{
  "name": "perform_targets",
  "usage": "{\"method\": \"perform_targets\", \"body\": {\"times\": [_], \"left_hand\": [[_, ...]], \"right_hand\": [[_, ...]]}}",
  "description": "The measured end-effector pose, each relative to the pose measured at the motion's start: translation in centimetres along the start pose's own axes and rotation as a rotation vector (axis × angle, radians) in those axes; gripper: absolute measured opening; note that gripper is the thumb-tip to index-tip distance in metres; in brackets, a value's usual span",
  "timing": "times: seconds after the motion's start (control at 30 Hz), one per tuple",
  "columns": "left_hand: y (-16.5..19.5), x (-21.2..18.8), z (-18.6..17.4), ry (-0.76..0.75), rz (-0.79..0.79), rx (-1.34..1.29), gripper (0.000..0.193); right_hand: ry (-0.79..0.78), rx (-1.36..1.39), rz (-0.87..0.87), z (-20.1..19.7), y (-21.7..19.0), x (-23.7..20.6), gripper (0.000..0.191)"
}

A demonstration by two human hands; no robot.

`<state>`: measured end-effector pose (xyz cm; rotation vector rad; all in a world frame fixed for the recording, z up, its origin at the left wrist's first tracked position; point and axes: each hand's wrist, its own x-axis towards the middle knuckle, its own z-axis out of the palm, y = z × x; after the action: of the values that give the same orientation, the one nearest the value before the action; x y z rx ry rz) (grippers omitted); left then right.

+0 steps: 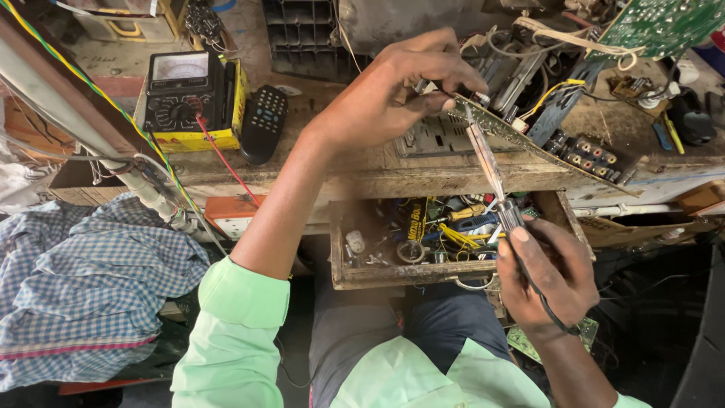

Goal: The person sits at a cluttered electronics repair workbench and solders components onto green circuit boards using a soldering iron. They pick up boards and small components from a drawer, position the board with one hand while applying the iron with the other, and set boards aside on the bench as they work through them.

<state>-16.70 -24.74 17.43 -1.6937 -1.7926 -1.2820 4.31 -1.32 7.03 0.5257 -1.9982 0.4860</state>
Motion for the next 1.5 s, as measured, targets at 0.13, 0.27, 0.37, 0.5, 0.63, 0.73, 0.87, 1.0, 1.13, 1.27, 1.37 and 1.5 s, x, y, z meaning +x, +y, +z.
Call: {"method": "perform_targets", "body": {"times": [0.13, 0.27, 0.37, 0.5, 0.63, 0.73, 0.87, 1.0, 1.13, 1.27, 1.37, 1.5], "left_hand": [[0.2, -0.2, 0.0, -0.004, -0.023, 0.004, 0.038], [0.5, 0.1, -0.1, -0.004, -0.037, -0.012, 0.037], [0.8, 0.1, -0.4, -0.015, -0.06, -0.016, 0.037], [1.3, 0.0, -0.5, -0.004, -0.06, -0.027, 0.039], [1.8, -0.4, -0.7, -0.009, -0.073, -0.059, 0.043], [1.9, -0.4, -0.7, -0.039, -0.096, -0.027, 0.043], [2.4, -0.9, -0.5, -0.102, -0.193, -0.099, 0.044], [3.0, -1.8, 0.2, -0.114, -0.172, -0.036, 0.05], [3.4, -2.0, 1.1, -0.141, -0.261, -0.036, 0.05], [3.4, -1.5, 1.6, -0.169, -0.254, 0.01, 0.047], [3.5, -1.1, 2.1, -0.165, -0.26, 0.02, 0.045], [4.1, -0.6, 2.5, -0.164, -0.269, 0.057, 0.045]], "right_hand": [[0.006, -0.025, -0.011, -0.1, -0.1, 0.0, 0.038], [-0.001, -0.009, -0.001, -0.1, -0.1, -0.1, 0.038], [-0.004, -0.014, -0.014, -0.1, 0.0, -0.2, 0.039], [-0.005, -0.001, -0.009, -0.2, 0.1, -0.2, 0.037], [-0.023, -0.001, 0.017, -0.3, -0.1, -0.4, 0.037], [-0.023, 0.028, 0.01, -0.1, -0.2, -0.9, 0.037], [-0.045, 0.099, -0.013, 0.3, -0.1, -2.0, 0.036], [-0.063, 0.169, -0.049, 0.3, 0.3, -2.9, 0.035], [-0.059, 0.191, -0.056, 0.1, 0.8, -3.8, 0.036], [-0.062, 0.231, -0.083, -0.1, 1.6, -5.0, 0.036], [-0.056, 0.264, -0.058, -0.3, 2.0, -6.0, 0.039], [-0.035, 0.298, 0.078, -0.9, 2.0, -6.7, 0.039]]}}
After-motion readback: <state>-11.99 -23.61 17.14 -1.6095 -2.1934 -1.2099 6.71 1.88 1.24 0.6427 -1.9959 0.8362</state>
